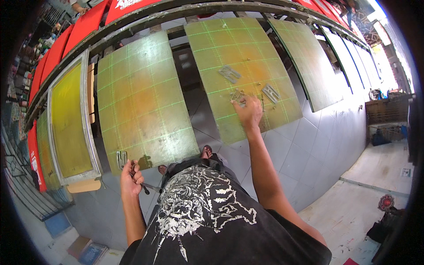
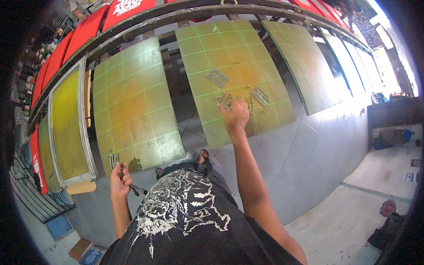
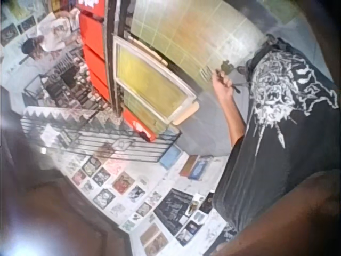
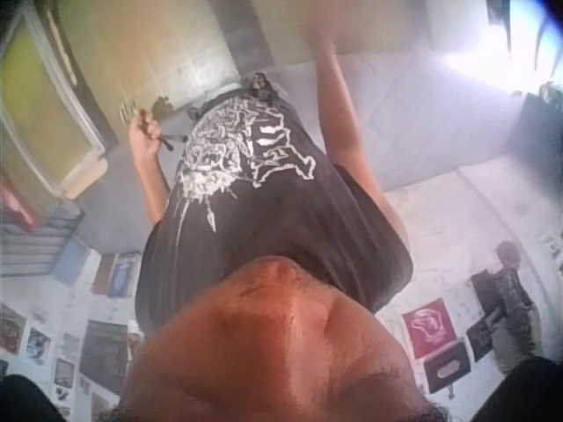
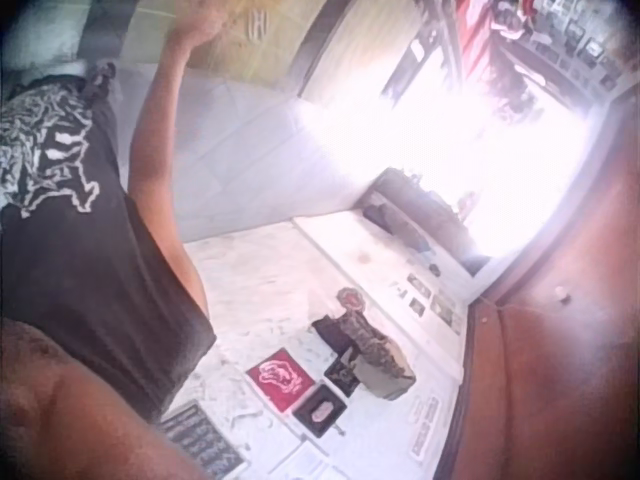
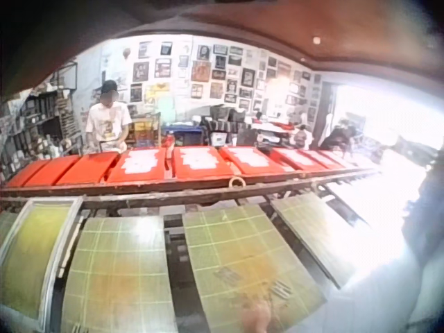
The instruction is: The person prepares a screen printing frame by using a tool to adjust the frame on the station, picking up small metal pieces from a printing board, and then positioning a cardboard piece on the station.
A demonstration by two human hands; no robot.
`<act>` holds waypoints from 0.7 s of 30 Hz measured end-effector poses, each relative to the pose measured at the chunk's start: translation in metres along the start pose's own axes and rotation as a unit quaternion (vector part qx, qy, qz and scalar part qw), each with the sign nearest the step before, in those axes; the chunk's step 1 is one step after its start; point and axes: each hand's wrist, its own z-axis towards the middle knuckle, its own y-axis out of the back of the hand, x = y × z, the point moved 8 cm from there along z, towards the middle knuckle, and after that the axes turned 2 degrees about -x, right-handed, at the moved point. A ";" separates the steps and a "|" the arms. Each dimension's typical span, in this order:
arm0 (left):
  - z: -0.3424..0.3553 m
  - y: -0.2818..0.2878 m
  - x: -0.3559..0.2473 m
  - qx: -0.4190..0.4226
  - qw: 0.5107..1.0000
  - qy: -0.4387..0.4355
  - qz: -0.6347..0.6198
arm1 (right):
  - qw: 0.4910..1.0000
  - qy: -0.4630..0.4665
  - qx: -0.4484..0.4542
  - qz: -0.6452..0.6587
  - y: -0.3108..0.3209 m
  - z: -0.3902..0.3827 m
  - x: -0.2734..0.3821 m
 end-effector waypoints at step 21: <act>0.006 -0.024 0.000 0.011 0.999 0.006 0.045 | 0.993 -0.085 -0.052 0.067 -0.003 -0.012 -0.024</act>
